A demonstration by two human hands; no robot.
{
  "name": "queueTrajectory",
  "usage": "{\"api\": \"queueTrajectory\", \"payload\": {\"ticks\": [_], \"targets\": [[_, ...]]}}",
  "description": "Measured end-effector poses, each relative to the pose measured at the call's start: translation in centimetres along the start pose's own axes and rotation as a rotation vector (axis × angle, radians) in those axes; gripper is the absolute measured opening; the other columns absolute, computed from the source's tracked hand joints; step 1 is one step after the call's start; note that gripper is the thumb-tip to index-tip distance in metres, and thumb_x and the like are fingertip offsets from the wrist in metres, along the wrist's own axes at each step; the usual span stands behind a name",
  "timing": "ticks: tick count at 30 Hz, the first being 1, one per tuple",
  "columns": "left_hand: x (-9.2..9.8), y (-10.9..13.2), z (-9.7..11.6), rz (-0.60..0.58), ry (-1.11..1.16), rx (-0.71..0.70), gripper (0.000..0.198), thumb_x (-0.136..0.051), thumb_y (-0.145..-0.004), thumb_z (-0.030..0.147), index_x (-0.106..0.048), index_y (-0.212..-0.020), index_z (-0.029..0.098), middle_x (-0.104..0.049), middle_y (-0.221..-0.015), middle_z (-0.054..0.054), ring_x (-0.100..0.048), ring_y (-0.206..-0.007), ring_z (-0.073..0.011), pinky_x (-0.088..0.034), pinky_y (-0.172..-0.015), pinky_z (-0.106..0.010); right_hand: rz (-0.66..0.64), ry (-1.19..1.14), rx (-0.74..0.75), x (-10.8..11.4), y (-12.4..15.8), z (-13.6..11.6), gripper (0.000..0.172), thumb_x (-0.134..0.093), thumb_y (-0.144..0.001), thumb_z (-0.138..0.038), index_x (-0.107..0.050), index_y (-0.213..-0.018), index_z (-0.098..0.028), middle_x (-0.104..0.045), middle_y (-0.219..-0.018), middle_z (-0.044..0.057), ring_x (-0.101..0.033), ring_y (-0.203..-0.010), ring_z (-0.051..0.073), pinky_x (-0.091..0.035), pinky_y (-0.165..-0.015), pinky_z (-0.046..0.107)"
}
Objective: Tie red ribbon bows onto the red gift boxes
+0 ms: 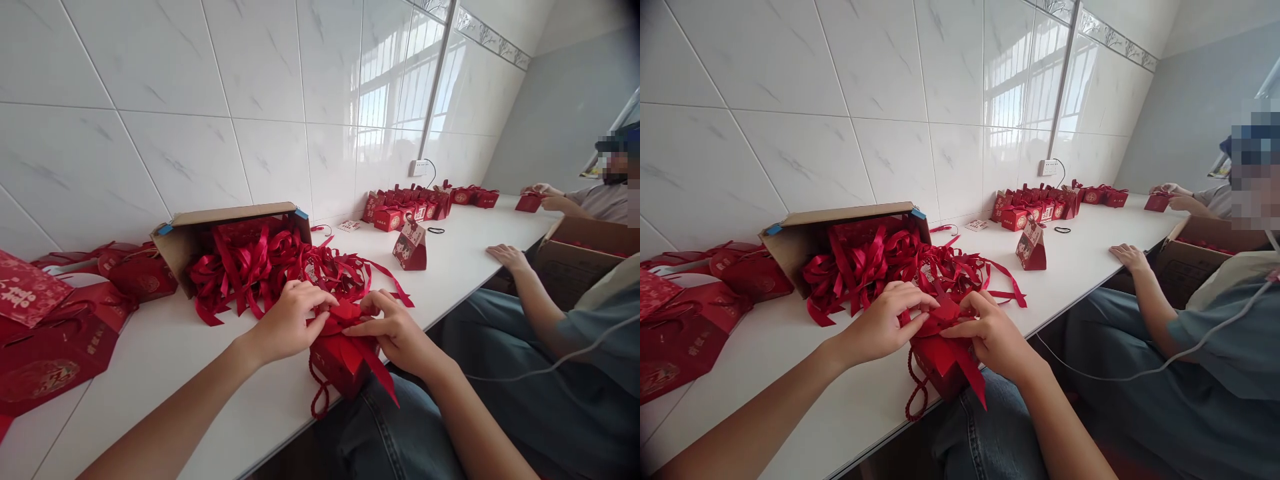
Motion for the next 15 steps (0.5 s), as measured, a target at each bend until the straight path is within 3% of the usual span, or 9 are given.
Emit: {"api": "queueTrajectory", "payload": {"ticks": [5,8,15], "targets": [[-0.9,0.1,-0.5,-0.093,0.142,0.082,0.007,-0.051,-0.081,0.017,-0.057,-0.079,0.021,-0.063,-0.084,0.002,-0.055,-0.082,-0.016,-0.038,-0.086,-0.032,0.012,-0.033,-0.011,-0.1,-0.1,-0.1,0.053,-0.041,-0.08,0.006,-0.074,-0.096,-0.032,-0.046,-0.092,0.006,-0.046,-0.086,0.018,-0.045,-0.071,0.033],[-1.8,0.2,-0.5,-0.172,0.218,0.111,0.007,-0.051,-0.084,0.027,-0.052,-0.08,0.021,-0.057,-0.087,-0.001,-0.052,-0.084,-0.0169,-0.041,-0.079,-0.03,0.025,-0.052,-0.006,-0.1,-0.2,-0.1,0.05,-0.042,-0.083,0.004,-0.074,-0.096,-0.033,-0.045,-0.091,0.006,-0.046,-0.086,0.018,-0.046,-0.071,0.032],[-2.9,0.5,-0.4,-0.294,0.287,0.144,0.018,-0.046,-0.088,0.037,-0.053,-0.083,0.022,-0.048,-0.095,-0.003,-0.046,-0.096,-0.0201,-0.039,-0.089,-0.035,0.021,-0.1,-0.012,-0.4,-0.3,-0.1,0.05,-0.041,-0.084,0.003,-0.073,-0.096,-0.033,-0.045,-0.093,0.005,-0.047,-0.087,0.016,-0.048,-0.075,0.031]]}}
Point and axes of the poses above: each hand's wrist, its own y-axis away from the middle knuckle, its own x-axis out of the back of the hand, z = x × y, the point moved 8 cm from there along -y, towards the middle knuckle
